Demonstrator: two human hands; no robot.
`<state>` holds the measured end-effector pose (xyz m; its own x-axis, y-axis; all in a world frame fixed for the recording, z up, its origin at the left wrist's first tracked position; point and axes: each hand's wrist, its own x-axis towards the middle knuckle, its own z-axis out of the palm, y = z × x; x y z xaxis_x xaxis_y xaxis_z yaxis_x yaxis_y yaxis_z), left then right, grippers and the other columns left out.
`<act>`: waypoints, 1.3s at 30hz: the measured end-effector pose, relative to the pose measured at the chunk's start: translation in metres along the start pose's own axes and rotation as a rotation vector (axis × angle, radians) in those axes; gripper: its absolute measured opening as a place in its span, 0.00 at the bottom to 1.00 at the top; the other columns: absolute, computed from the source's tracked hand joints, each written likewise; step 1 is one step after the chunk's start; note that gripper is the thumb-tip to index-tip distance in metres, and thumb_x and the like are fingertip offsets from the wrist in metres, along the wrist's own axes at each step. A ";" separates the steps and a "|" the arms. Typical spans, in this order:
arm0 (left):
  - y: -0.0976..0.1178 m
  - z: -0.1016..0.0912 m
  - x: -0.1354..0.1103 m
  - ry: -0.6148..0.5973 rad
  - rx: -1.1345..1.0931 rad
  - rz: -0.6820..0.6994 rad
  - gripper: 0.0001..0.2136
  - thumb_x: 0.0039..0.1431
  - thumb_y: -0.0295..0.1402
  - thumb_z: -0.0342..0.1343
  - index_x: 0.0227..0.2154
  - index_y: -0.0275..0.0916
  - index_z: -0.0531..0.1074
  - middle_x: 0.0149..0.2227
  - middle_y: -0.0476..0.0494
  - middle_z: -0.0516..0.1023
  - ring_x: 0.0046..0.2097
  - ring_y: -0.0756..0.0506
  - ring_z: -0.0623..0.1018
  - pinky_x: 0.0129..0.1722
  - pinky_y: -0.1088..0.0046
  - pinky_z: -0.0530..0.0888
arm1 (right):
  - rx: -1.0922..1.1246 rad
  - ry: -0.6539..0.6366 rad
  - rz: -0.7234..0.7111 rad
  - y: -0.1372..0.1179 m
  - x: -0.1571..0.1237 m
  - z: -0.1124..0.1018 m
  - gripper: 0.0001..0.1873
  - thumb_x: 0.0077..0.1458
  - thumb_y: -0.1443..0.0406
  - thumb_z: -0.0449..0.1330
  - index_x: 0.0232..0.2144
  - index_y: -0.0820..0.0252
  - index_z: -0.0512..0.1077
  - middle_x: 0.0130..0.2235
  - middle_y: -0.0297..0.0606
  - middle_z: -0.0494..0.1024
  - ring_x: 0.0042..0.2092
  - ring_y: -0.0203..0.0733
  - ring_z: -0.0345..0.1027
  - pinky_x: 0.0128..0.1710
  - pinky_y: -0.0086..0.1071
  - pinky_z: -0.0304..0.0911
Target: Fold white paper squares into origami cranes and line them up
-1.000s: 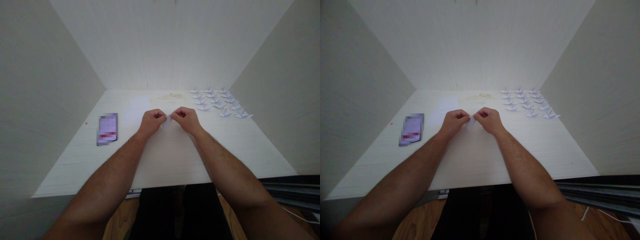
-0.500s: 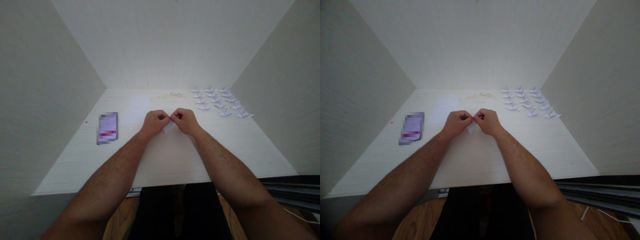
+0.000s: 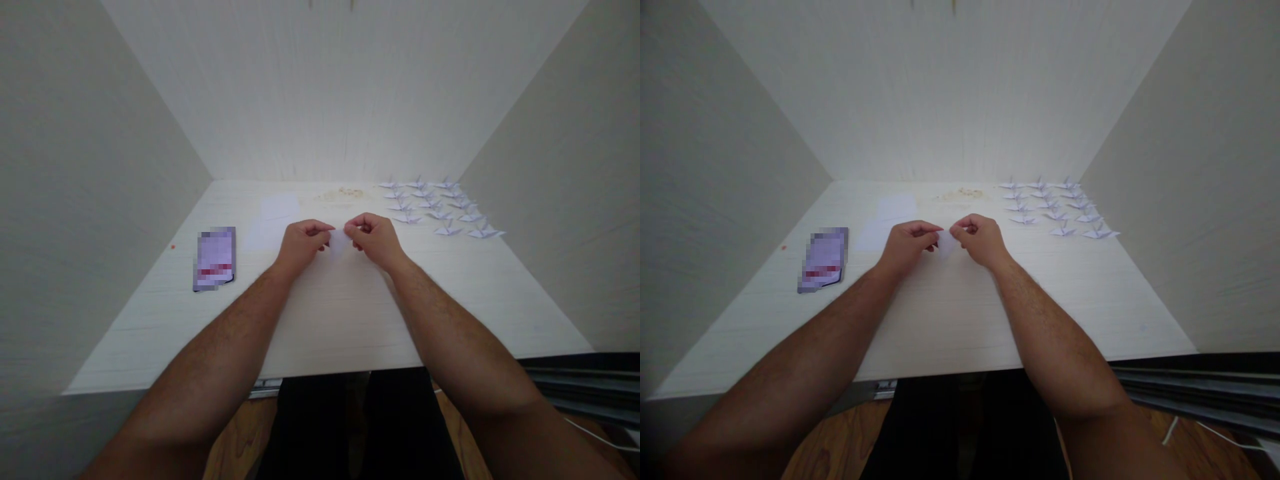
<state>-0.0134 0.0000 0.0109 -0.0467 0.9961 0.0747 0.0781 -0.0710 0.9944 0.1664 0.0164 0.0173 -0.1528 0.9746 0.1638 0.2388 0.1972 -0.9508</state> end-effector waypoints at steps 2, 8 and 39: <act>-0.001 0.000 0.001 0.066 -0.126 -0.053 0.10 0.42 0.32 0.63 0.31 0.36 0.78 0.25 0.47 0.77 0.25 0.51 0.74 0.26 0.75 0.70 | 0.103 -0.045 0.024 -0.001 -0.002 0.001 0.15 0.45 0.57 0.66 0.32 0.62 0.75 0.23 0.33 0.75 0.23 0.33 0.65 0.22 0.28 0.60; -0.003 0.002 0.002 0.126 -0.308 -0.142 0.14 0.41 0.30 0.63 0.35 0.37 0.75 0.23 0.51 0.74 0.25 0.52 0.73 0.24 0.77 0.69 | 0.152 -0.125 0.027 -0.002 -0.004 0.005 0.14 0.42 0.61 0.68 0.32 0.62 0.76 0.24 0.34 0.77 0.24 0.33 0.67 0.23 0.28 0.63; -0.003 0.007 -0.003 -0.160 -0.526 -0.141 0.19 0.47 0.38 0.70 0.38 0.34 0.72 0.33 0.43 0.79 0.36 0.47 0.81 0.45 0.63 0.78 | -0.160 0.013 -0.359 0.004 -0.005 0.011 0.07 0.51 0.68 0.59 0.33 0.56 0.78 0.36 0.36 0.80 0.32 0.35 0.70 0.33 0.32 0.67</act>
<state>-0.0066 -0.0025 0.0073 0.1339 0.9905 -0.0326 -0.4268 0.0873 0.9001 0.1579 0.0110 0.0097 -0.2413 0.8419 0.4826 0.3188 0.5385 -0.7800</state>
